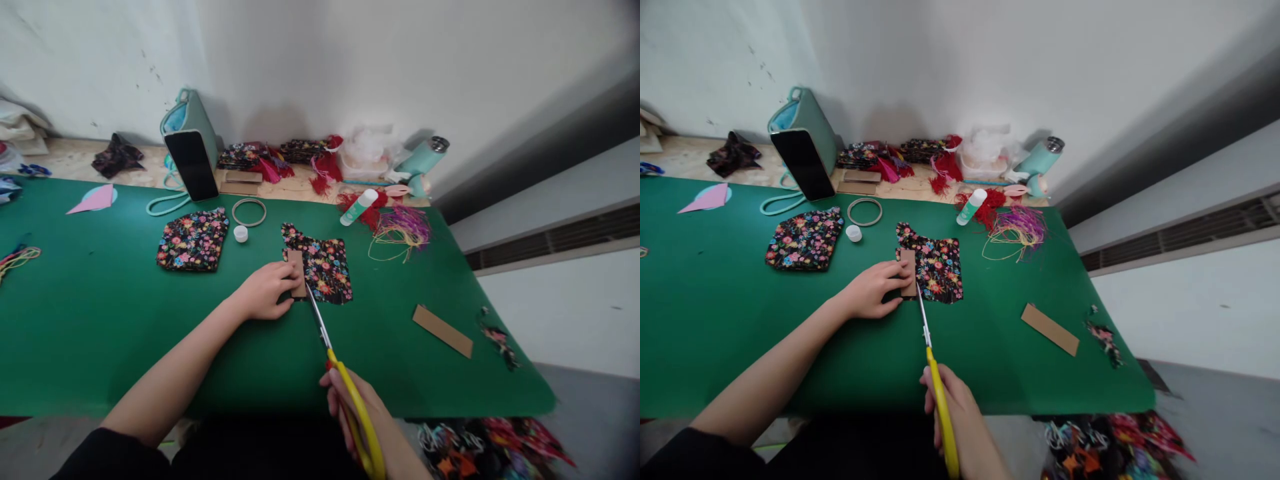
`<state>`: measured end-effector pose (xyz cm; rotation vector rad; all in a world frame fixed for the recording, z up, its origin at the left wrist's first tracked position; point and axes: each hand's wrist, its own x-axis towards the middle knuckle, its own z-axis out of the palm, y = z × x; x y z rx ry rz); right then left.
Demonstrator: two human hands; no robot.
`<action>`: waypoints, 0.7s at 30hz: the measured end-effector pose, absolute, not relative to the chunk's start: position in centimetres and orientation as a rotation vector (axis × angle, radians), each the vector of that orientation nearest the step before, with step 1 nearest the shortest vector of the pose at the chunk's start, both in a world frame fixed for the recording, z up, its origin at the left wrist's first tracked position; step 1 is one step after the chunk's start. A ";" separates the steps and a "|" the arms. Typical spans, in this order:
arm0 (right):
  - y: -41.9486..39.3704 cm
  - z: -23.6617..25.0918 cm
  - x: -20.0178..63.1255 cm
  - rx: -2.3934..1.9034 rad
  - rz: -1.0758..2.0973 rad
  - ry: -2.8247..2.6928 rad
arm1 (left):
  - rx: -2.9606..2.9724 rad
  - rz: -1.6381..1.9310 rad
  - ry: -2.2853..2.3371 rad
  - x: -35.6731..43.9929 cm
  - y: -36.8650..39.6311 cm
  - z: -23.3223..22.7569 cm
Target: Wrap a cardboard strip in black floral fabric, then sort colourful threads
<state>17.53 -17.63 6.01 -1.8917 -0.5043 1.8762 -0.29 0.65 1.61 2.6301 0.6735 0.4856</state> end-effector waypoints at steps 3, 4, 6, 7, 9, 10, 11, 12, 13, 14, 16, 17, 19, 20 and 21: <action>-18.0 4.9 18.0 -1.829 1.898 -0.501 | 2.624 0.477 0.679 -0.3 0.6 1.7; -18.1 4.6 18.2 -1.817 1.908 -0.511 | 2.624 0.476 0.682 -0.3 0.6 1.7; -18.2 4.5 18.3 -1.807 1.921 -0.538 | 2.625 0.473 0.685 -0.3 0.6 1.7; -18.1 4.6 18.2 -1.811 1.925 -0.545 | 2.624 0.471 0.685 -0.3 0.6 1.7; -17.9 5.2 18.0 -1.844 1.930 -0.547 | 2.618 0.469 0.683 -0.3 0.6 1.7; -17.8 5.5 17.9 -1.868 1.930 -0.551 | 2.614 0.468 0.680 -0.3 0.6 1.7; -17.6 5.8 17.8 -1.890 1.930 -0.560 | 2.611 0.466 0.678 -0.3 0.6 1.7; -17.5 6.2 17.7 -1.906 1.929 -0.579 | 2.608 0.464 0.675 -0.4 0.6 1.7; -17.4 6.4 17.6 -1.914 1.926 -0.606 | 2.605 0.461 0.673 -0.4 0.6 1.8; -17.2 6.6 17.6 -1.918 1.921 -0.639 | 2.604 0.459 0.672 -0.4 0.6 1.8; -17.0 6.8 17.7 -1.927 1.903 -0.702 | 2.603 0.456 0.672 -0.4 0.6 1.8; -16.9 6.8 17.7 -1.940 1.890 -0.730 | 2.604 0.453 0.672 -0.4 0.6 1.8; -16.7 6.9 17.8 -1.969 1.862 -0.773 | 2.607 0.447 0.676 -0.4 0.6 1.9; -16.6 7.0 17.9 -1.984 1.850 -0.788 | 2.609 0.445 0.677 -0.4 0.6 1.9; -16.6 7.0 17.9 -1.994 1.842 -0.795 | 2.611 0.443 0.679 -0.4 0.7 1.9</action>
